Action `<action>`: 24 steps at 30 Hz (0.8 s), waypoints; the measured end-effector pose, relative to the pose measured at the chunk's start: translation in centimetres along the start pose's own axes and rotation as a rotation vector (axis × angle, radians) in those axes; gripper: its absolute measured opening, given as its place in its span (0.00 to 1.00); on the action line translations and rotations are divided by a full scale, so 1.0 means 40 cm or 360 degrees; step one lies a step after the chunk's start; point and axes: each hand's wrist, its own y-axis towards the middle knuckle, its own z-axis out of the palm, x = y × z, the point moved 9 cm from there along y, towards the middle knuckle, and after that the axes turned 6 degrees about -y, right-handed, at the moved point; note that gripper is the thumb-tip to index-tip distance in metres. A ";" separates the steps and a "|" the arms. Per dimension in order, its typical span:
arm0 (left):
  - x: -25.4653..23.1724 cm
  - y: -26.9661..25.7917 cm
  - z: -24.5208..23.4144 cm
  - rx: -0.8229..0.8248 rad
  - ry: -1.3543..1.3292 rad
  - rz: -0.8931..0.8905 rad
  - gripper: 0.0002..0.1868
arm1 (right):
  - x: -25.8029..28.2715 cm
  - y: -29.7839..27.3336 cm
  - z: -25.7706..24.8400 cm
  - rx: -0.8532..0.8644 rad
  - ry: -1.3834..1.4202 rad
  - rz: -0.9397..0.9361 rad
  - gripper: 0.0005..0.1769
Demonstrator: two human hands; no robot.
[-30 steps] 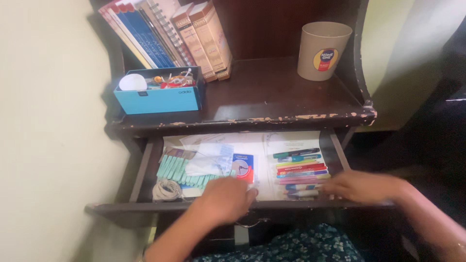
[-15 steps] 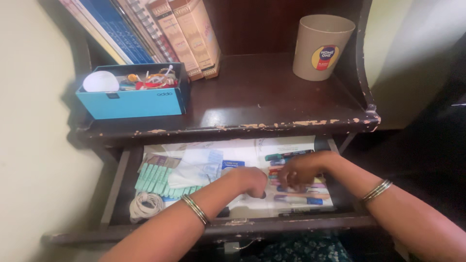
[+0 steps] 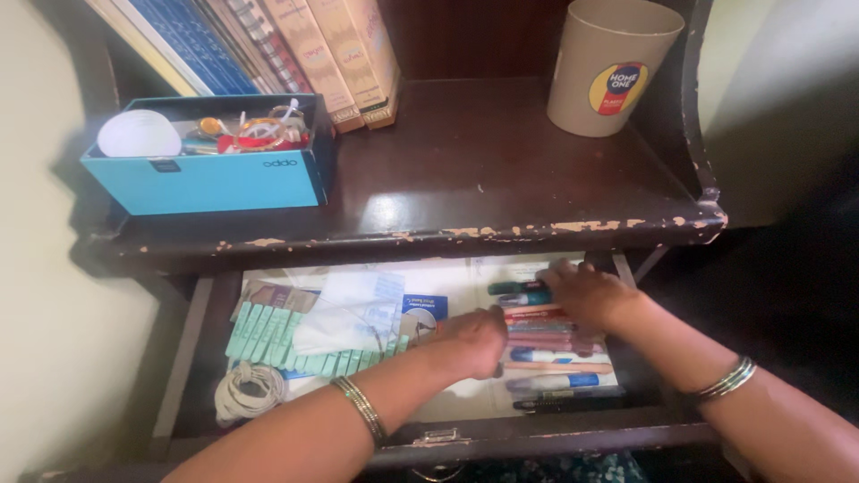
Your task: The person organizes stationery items on a desk and in a drawer. They place a red stapler into a blue box, arrange pens and markers into a cup, and sort other small items like clips and a tape dispenser. The person also arranges pens and markers inside an open drawer.
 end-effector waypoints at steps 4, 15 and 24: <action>0.051 0.023 -0.023 -0.0240 -0.0086 -0.0114 0.22 | 0.062 -0.013 -0.001 0.0006 0.0056 -0.0083 0.64; 0.075 0.048 -0.024 -0.0275 -0.0107 -0.0069 0.17 | 0.101 -0.094 0.067 0.0760 0.0260 -0.0387 0.13; 0.099 0.096 -0.050 -0.0383 -0.0368 0.0098 0.14 | 0.169 -0.075 0.057 0.0391 0.0392 -0.0676 0.25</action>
